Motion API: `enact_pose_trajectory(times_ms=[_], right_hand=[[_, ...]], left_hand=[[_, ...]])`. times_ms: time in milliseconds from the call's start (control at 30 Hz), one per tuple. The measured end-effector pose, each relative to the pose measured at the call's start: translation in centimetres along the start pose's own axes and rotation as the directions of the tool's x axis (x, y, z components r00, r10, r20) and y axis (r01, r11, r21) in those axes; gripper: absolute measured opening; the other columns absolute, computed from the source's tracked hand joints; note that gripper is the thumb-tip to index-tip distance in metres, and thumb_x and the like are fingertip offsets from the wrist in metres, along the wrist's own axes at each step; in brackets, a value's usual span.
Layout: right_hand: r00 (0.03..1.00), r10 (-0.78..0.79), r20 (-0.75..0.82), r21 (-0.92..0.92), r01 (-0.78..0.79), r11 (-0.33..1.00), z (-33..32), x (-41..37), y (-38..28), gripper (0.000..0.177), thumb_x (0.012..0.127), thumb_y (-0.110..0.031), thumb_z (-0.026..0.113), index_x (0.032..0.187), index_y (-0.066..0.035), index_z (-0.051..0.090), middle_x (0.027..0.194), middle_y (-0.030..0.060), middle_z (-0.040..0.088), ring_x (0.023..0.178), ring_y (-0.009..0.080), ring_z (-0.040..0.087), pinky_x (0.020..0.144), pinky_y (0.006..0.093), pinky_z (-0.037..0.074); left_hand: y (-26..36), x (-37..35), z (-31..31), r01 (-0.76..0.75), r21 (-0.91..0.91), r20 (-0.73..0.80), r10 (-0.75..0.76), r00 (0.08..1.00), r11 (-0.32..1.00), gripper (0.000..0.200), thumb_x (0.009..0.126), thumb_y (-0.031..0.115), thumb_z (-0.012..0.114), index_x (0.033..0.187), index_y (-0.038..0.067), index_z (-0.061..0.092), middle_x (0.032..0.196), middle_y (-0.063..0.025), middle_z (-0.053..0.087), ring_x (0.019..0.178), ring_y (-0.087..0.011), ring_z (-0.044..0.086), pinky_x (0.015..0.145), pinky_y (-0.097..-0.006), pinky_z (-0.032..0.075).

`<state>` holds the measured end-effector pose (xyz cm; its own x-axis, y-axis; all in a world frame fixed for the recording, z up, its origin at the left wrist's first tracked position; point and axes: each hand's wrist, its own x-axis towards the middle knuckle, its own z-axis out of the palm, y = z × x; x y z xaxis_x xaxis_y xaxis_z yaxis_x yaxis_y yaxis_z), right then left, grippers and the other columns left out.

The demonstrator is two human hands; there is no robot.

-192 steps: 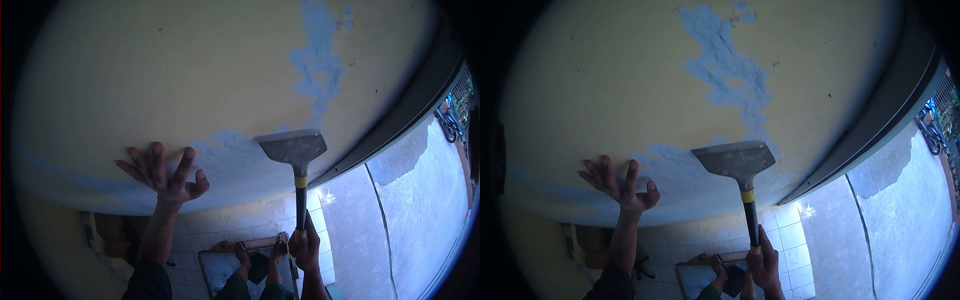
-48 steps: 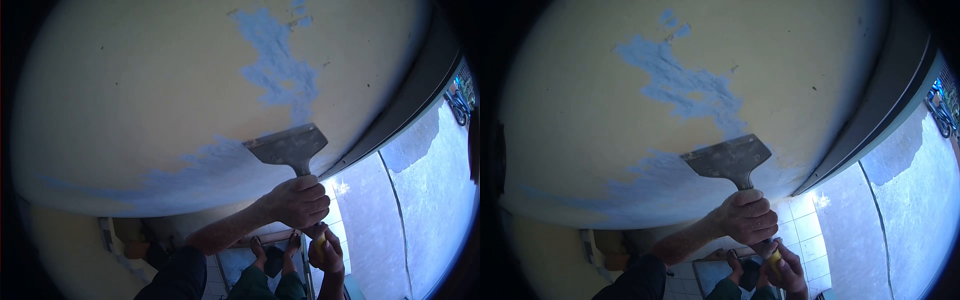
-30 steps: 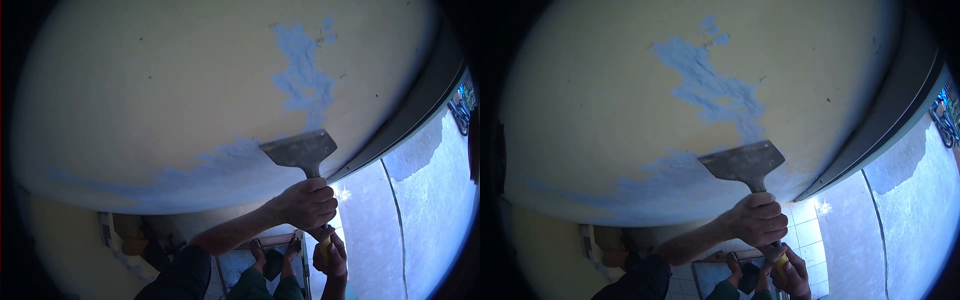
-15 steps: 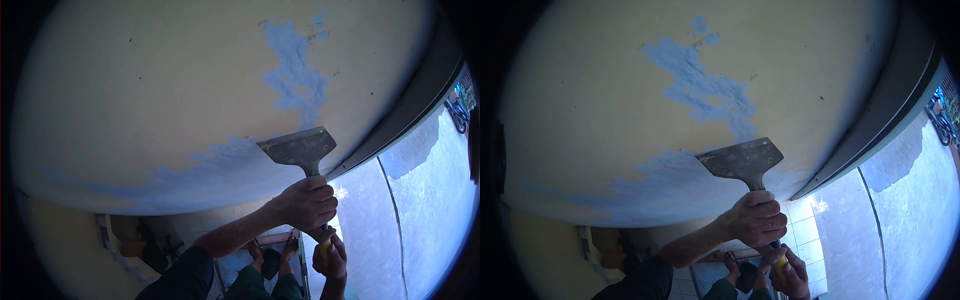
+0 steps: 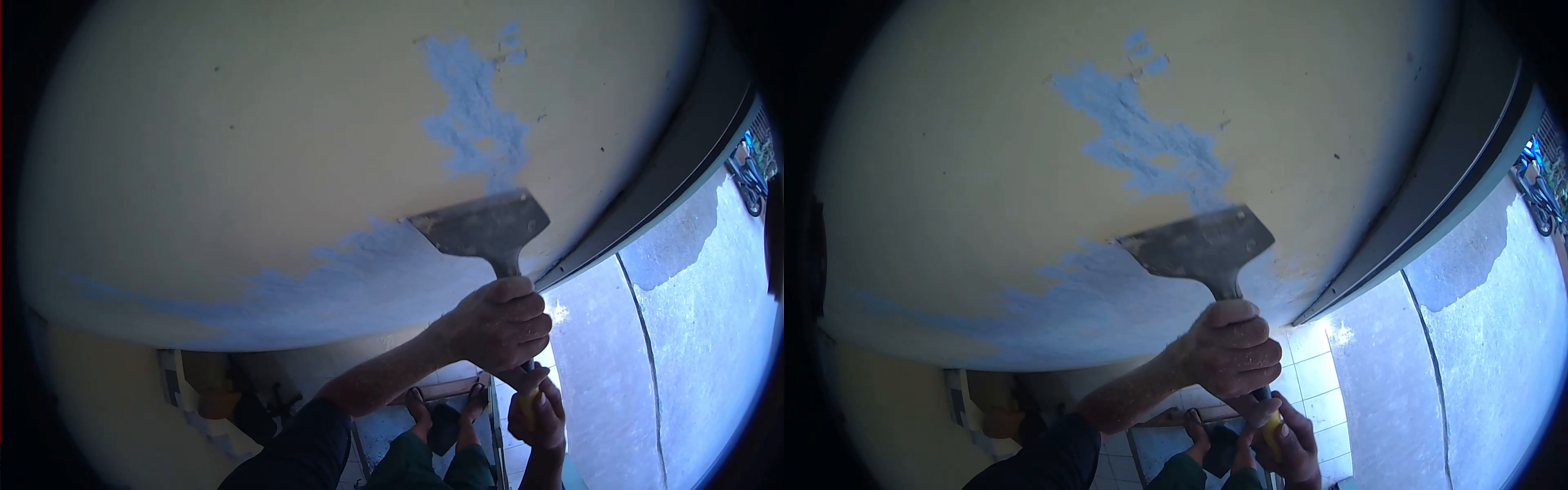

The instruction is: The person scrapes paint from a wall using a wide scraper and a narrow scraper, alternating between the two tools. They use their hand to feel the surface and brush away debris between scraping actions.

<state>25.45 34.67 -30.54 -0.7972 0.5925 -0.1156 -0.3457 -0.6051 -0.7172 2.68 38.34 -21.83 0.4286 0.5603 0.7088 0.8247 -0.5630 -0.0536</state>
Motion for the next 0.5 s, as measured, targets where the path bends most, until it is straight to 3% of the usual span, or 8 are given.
enact_pose_trajectory(times_ms=[100,200,267,300,333,400,467,500], right_hand=[[0.999,0.044,-0.026,0.057,-0.043,0.997,-0.3,0.3,0.0,0.046,0.1,-0.029,0.042,0.141,-0.009,0.039,0.061,0.0106,0.05,0.039,0.0119,0.042,0.033,0.0232,0.032],[0.99,-0.035,0.139,0.038,0.03,0.999,0.1,1.7,-1.2,0.048,0.1,-0.032,0.042,0.142,-0.009,0.036,0.06,0.0093,0.048,0.038,0.0114,0.04,0.032,0.0235,0.03],[0.999,0.005,0.037,0.007,-0.005,1.0,0.1,0.7,0.0,0.046,0.1,-0.031,0.042,0.14,-0.008,0.037,0.058,0.0088,0.047,0.037,0.0112,0.039,0.032,0.0233,0.03],[0.993,0.116,-0.02,0.205,-0.109,0.973,-0.2,-0.4,0.5,0.052,0.097,-0.025,0.049,0.143,-0.006,0.035,0.084,0.0144,0.06,0.05,0.0107,0.048,0.045,0.0239,0.037],[0.998,0.057,-0.027,0.026,-0.056,0.998,0.4,0.2,0.3,0.047,0.099,-0.032,0.042,0.137,-0.004,0.038,0.058,0.009,0.049,0.036,0.0114,0.04,0.032,0.0236,0.03],[0.998,0.066,0.01,0.032,-0.066,0.997,0.3,0.7,-0.4,0.05,0.099,-0.032,0.043,0.139,-0.003,0.036,0.059,0.0096,0.05,0.037,0.0116,0.041,0.033,0.0237,0.031],[0.998,-0.019,0.054,-0.036,0.02,0.999,1.0,1.3,-1.9,0.052,0.098,-0.031,0.044,0.141,-0.002,0.034,0.061,0.0099,0.051,0.039,0.0118,0.043,0.034,0.0238,0.032],[1.0,0.01,0.009,-0.004,-0.01,1.0,1.2,0.8,-2.0,0.053,0.098,-0.031,0.044,0.141,-0.001,0.035,0.061,0.0101,0.051,0.041,0.0119,0.044,0.035,0.0239,0.033]], left_hand=[[-0.1,-0.2,0.3,-0.009,-0.035,0.049,0.01,0.999,0.999,0.028,0.071,0.034,0.064,0.055,0.012,0.057,0.062,0.0039,0.052,0.068,-0.0122,0.049,0.079,-0.0331,0.036],[-0.3,0.7,-0.2,-0.037,-0.001,0.018,0.037,0.999,0.999,0.032,0.074,0.035,0.058,0.053,0.011,0.054,0.059,0.0027,0.05,0.065,-0.0127,0.047,0.078,-0.0331,0.035],[-0.2,0.8,-0.5,0.002,-0.029,-0.032,-0.003,0.999,1.0,0.034,0.073,0.036,0.054,0.051,0.011,0.052,0.055,0.0019,0.047,0.061,-0.0138,0.046,0.077,-0.0331,0.035],[0.1,0.2,-0.1,0.027,-0.057,-0.013,-0.027,1.0,0.998,0.035,0.073,0.036,0.053,0.049,0.011,0.05,0.054,0.0017,0.045,0.059,-0.0148,0.045,0.076,-0.0335,0.036],[0.1,0.2,0.0,0.017,-0.051,-0.015,-0.017,1.0,0.999,0.035,0.073,0.036,0.053,0.049,0.011,0.05,0.054,0.0017,0.045,0.059,-0.0148,0.045,0.076,-0.0335,0.036],[0.1,0.2,0.2,0.027,-0.046,-0.023,-0.028,0.999,0.999,0.034,0.073,0.034,0.053,0.05,0.01,0.05,0.054,0.0012,0.044,0.06,-0.0156,0.045,0.076,-0.0339,0.036],[-0.2,1.4,-0.6,0.017,-0.042,-0.079,-0.02,0.997,0.999,0.032,0.071,0.034,0.053,0.049,0.01,0.05,0.053,0.0009,0.044,0.059,-0.0158,0.044,0.075,-0.0341,0.036],[-0.1,1.5,-0.9,0.016,-0.044,-0.085,-0.02,0.996,0.999,0.032,0.071,0.033,0.053,0.05,0.01,0.051,0.054,0.0009,0.044,0.059,-0.0159,0.044,0.075,-0.0341,0.035]])
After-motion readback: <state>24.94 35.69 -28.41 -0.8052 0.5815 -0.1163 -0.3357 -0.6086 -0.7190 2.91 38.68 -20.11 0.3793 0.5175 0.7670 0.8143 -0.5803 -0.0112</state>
